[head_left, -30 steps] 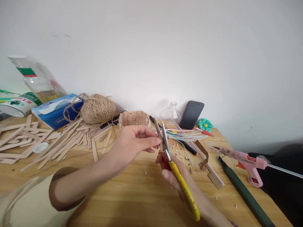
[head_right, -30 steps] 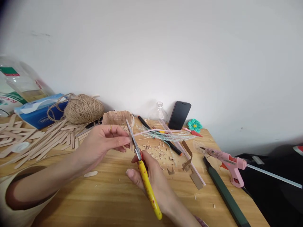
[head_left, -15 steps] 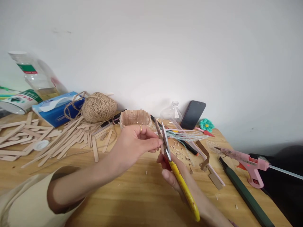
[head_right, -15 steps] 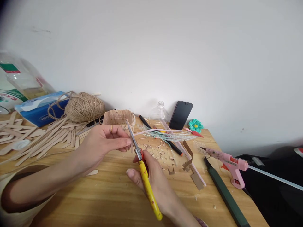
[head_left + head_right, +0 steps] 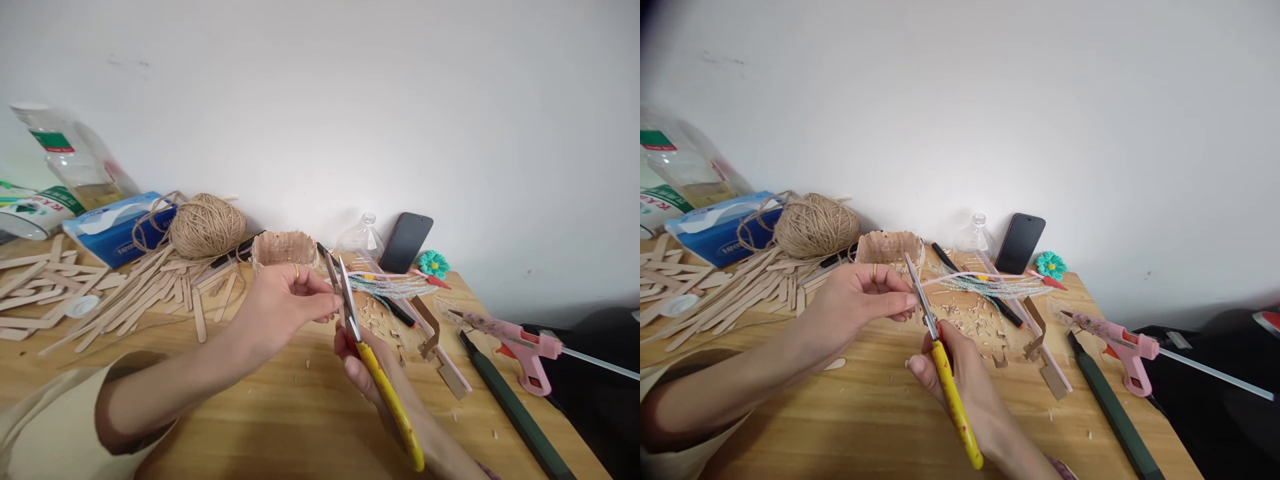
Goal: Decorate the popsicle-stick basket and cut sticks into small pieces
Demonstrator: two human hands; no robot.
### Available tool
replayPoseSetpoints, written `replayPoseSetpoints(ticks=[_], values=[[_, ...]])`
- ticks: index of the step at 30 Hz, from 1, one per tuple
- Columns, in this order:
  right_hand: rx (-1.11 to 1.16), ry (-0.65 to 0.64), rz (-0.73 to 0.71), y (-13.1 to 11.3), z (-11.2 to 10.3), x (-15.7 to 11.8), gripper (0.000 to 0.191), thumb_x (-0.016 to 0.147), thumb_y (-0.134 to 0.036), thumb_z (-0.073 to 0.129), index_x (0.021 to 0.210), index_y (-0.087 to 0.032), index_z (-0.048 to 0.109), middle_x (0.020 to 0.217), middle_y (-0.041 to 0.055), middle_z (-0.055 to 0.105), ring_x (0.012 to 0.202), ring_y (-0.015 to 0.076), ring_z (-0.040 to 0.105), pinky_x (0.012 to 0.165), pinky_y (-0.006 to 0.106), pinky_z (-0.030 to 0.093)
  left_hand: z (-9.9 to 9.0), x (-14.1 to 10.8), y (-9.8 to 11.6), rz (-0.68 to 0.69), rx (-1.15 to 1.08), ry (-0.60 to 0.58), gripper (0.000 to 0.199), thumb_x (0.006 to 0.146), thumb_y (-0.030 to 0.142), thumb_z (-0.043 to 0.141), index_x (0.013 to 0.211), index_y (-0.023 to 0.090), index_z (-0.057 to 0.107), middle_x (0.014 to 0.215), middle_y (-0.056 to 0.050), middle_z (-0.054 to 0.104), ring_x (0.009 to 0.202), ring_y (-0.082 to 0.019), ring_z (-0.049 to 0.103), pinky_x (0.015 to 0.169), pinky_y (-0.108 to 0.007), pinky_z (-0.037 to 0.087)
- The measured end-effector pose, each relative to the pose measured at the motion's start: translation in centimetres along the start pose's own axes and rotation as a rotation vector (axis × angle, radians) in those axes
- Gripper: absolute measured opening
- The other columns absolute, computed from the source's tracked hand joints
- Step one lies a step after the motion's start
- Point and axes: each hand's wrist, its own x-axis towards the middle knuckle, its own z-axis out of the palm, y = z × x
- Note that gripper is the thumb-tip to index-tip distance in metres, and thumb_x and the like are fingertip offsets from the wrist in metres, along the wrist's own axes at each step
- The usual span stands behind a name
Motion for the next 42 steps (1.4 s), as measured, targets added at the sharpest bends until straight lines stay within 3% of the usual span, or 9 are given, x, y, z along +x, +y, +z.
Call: replayPoseSetpoints(ticks=[10,27,42], values=[[-0.022,0.002,-0.026,-0.1,-0.2,0.0,0.054,0.075,-0.074,0.042,0.07,-0.021,0.038,0.063,-0.0043,0.032,0.058,0.0119,0.026,0.049,0.024,0.025,-0.2,0.0,0.3,0.013,0.056,-0.029,0.008,0.06,0.014,0.069,0.056,0.015,0.062,0.053,0.005,0.062,0.052,-0.006,0.054,0.054,-0.017,0.044],[0.011,-0.072,-0.053,0.2,-0.7,-0.1,0.05,0.08,-0.07,0.041,0.079,-0.02,0.043,0.072,-0.0011,0.041,0.064,0.014,0.036,0.056,0.026,0.031,-1.0,0.2,0.7,0.032,0.2,-0.085,0.005,0.063,0.019,0.069,0.062,0.016,0.064,0.057,0.004,0.062,0.055,-0.009,0.054,0.056,-0.021,0.043],[0.02,-0.08,-0.01,-0.4,-1.0,-0.1,0.051,0.077,-0.071,0.044,0.072,-0.021,0.038,0.067,-0.0036,0.032,0.059,0.0122,0.027,0.051,0.025,0.025,-0.9,0.2,1.0,0.03,0.212,-0.065,0.006,0.062,0.015,0.068,0.059,0.016,0.062,0.055,0.005,0.06,0.053,-0.008,0.053,0.054,-0.02,0.042]])
